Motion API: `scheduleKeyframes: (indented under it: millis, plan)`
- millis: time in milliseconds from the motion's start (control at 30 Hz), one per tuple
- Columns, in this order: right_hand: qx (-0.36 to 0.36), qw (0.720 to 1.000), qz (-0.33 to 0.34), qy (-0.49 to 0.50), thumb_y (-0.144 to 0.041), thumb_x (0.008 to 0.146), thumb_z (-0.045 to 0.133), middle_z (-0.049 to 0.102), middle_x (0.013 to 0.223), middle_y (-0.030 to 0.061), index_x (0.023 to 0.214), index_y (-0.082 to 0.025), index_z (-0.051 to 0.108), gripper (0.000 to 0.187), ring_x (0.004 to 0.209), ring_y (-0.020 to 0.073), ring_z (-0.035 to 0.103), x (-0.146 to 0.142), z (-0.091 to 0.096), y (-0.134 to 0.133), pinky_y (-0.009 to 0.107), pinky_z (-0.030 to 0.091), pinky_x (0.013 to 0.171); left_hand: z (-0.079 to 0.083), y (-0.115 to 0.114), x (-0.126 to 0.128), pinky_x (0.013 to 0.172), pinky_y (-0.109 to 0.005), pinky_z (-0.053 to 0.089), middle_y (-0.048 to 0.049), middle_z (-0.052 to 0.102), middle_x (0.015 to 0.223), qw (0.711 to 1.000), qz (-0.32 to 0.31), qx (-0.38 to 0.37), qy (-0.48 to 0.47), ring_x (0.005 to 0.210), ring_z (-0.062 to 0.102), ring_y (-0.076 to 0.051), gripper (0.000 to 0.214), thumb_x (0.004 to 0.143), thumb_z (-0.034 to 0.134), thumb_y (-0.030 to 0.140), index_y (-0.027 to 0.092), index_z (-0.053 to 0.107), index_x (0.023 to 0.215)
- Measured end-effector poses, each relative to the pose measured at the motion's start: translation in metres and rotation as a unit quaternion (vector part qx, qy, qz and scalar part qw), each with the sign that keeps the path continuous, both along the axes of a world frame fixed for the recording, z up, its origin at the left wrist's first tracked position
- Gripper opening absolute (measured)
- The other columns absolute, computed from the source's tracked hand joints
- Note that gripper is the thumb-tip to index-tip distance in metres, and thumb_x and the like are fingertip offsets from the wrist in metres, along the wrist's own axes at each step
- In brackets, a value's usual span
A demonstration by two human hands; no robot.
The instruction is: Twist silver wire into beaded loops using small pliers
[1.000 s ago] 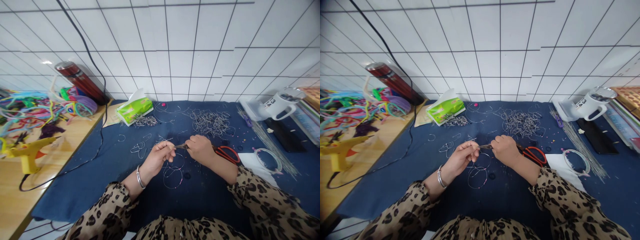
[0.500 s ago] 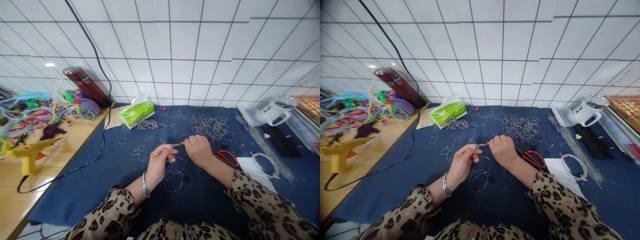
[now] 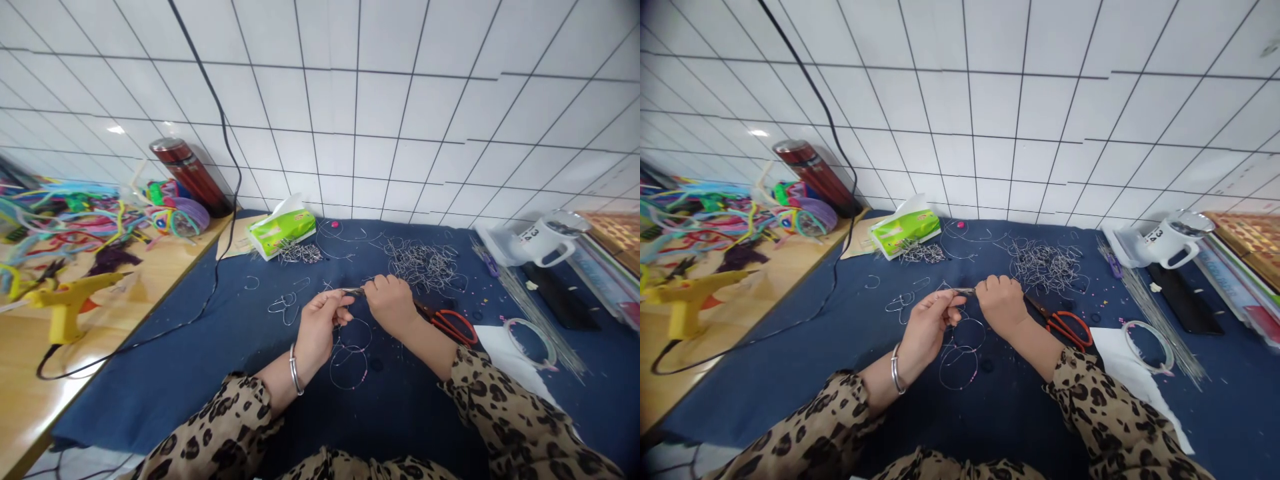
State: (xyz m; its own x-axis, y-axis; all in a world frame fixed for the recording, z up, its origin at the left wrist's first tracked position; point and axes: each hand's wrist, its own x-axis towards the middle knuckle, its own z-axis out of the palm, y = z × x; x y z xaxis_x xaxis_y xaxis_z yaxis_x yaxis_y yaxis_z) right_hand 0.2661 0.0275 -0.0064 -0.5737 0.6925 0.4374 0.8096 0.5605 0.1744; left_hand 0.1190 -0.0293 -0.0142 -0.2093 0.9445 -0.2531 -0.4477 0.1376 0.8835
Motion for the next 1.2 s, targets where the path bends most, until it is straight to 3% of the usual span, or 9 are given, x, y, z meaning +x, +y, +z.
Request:
scheduleKeyframes:
  millis: [233,567,1200]
  plan:
    - [-0.072,0.996,-0.047,0.028,-0.023,0.083,0.048,0.054,0.072,0.0041,0.073,-0.018,0.056,0.014,0.069,0.0153,0.044,0.012,-0.008,0.013,0.029,0.021,0.059,0.0,-0.002,0.002,0.051,-0.021,0.042,-0.0098,0.069,0.086,1.0,-0.003,0.001,0.011,0.053,0.057,-0.008,0.03,0.077,0.06,0.036,0.012,0.062,0.095]
    - [-0.033,0.999,0.001,0.03,-0.032,0.085,0.044,0.051,0.076,0.006,0.074,-0.018,0.055,0.021,0.076,0.0188,0.04,0.007,0.001,0.001,0.032,0.022,0.066,-0.004,0.001,0.001,0.049,-0.019,0.039,-0.0042,0.066,0.081,0.999,0.017,0.027,-0.019,0.05,0.049,-0.005,0.025,0.078,0.061,0.032,0.013,0.064,0.095]
    - [-0.021,1.0,-0.016,0.014,-0.025,0.087,0.041,0.049,0.074,0.0065,0.074,-0.018,0.054,0.02,0.074,0.0193,0.037,0.001,-0.008,0.002,0.033,0.02,0.064,-0.006,-0.003,0.005,0.049,-0.018,0.04,-0.0071,0.066,0.085,0.996,-0.007,-0.002,-0.089,0.051,0.05,-0.005,0.029,0.076,0.064,0.032,0.013,0.063,0.098]
